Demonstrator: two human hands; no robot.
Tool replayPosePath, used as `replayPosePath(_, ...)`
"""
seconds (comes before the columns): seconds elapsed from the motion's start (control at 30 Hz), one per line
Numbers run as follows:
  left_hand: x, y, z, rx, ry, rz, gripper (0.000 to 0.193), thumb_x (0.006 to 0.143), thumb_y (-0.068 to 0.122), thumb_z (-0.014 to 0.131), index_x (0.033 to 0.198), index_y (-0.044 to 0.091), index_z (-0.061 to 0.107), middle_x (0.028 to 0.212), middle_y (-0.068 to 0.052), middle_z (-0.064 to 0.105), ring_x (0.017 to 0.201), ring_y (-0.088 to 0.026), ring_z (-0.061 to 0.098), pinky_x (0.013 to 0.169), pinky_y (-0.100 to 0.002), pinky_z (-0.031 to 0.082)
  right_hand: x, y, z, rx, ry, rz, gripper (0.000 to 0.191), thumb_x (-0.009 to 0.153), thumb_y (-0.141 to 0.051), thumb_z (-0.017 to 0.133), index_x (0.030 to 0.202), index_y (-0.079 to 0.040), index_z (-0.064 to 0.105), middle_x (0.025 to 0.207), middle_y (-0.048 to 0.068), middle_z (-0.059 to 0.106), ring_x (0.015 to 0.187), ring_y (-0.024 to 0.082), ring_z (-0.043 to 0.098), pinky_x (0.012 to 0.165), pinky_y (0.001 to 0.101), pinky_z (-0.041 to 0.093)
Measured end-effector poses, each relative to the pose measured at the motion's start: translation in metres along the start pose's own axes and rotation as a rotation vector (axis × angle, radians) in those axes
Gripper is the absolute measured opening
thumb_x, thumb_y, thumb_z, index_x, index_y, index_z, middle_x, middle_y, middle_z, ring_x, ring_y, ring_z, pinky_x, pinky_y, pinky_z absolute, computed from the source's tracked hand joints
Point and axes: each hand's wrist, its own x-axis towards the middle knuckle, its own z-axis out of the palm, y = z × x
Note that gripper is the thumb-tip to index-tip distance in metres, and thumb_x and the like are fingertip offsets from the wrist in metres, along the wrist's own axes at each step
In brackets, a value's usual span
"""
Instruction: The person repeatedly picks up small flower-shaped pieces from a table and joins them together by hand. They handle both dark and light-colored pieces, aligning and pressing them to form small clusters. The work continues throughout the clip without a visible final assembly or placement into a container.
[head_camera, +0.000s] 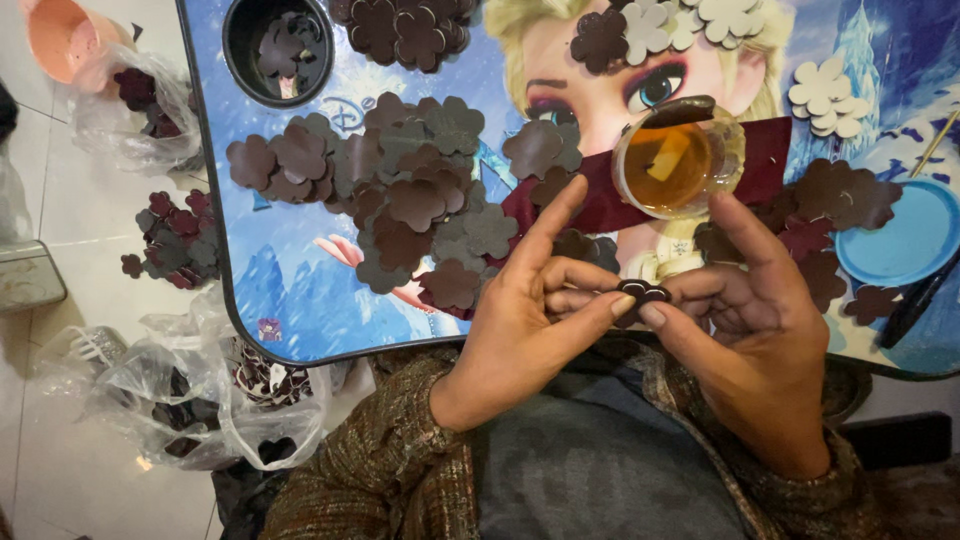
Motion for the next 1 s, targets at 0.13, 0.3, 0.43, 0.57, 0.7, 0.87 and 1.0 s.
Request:
replayPosePath(0.13,0.0,0.0,-0.001,-0.021,-0.011,-0.002,0.093,0.099,-0.004,0.068,0.172,0.012,0.014,0.105,-0.007,0.07,0.096,-0.007,0.068,0.085,-0.02,0.055,0.0,-0.001,0.0,-0.046,0.002,0.006,0.088,0.089,0.01,0.069,0.166,-0.002,0.029,0.102,0.013,0.072,0.094,0.013,0.071,0.084,0.0259,0.058)
replayPosePath(0.3,0.001,-0.001,-0.001,-0.046,-0.016,-0.014,0.094,0.098,-0.004,0.067,0.172,0.013,0.013,0.106,-0.007,0.07,0.096,-0.007,0.069,0.085,-0.02,0.055,0.0,-0.004,0.001,-0.05,0.005,0.006,0.088,0.089,0.011,0.069,0.166,-0.002,0.029,0.102,0.014,0.072,0.094,0.014,0.07,0.084,0.0263,0.057)
replayPosePath(0.43,0.001,0.0,0.0,-0.046,0.008,-0.023,0.094,0.097,-0.003,0.07,0.172,0.013,0.015,0.105,-0.008,0.071,0.092,-0.007,0.069,0.081,-0.02,0.055,-0.002,-0.004,-0.002,0.075,0.009,0.018,0.081,0.095,0.008,0.063,0.167,-0.002,0.027,0.103,0.013,0.071,0.095,0.014,0.072,0.088,0.0261,0.059)
replayPosePath(0.57,0.0,0.004,-0.001,-0.022,0.025,-0.026,0.096,0.095,-0.002,0.072,0.172,0.014,0.016,0.103,-0.007,0.071,0.088,-0.006,0.068,0.078,-0.019,0.054,-0.004,-0.002,-0.011,-0.124,0.111,-0.001,0.072,0.101,0.005,0.061,0.168,0.0,0.033,0.102,0.015,0.072,0.092,0.012,0.068,0.076,0.0217,0.05)
replayPosePath(0.7,-0.002,0.007,0.0,-0.005,0.018,-0.039,0.097,0.094,-0.002,0.072,0.172,0.014,0.016,0.103,-0.007,0.071,0.088,-0.006,0.069,0.077,-0.019,0.054,-0.005,0.001,-0.014,-0.039,0.098,-0.021,0.073,0.102,0.003,0.062,0.169,0.0,0.033,0.105,0.014,0.072,0.092,0.01,0.066,0.076,0.0209,0.049)
replayPosePath(0.87,-0.002,0.008,0.001,-0.014,0.0,-0.026,0.096,0.096,-0.003,0.071,0.172,0.014,0.016,0.104,-0.008,0.071,0.09,-0.007,0.069,0.079,-0.02,0.055,-0.006,0.0,-0.009,0.023,0.081,0.02,0.077,0.099,0.005,0.064,0.168,0.0,0.032,0.105,0.012,0.071,0.092,0.009,0.064,0.079,0.0216,0.051)
replayPosePath(1.0,-0.003,0.008,0.001,-0.028,-0.01,-0.015,0.094,0.097,-0.003,0.069,0.172,0.014,0.015,0.106,-0.009,0.072,0.093,-0.008,0.07,0.081,-0.02,0.056,-0.006,-0.004,-0.007,0.068,-0.02,0.0,0.086,0.092,0.008,0.067,0.168,0.0,0.028,0.104,0.01,0.07,0.097,0.011,0.067,0.087,0.0237,0.055)
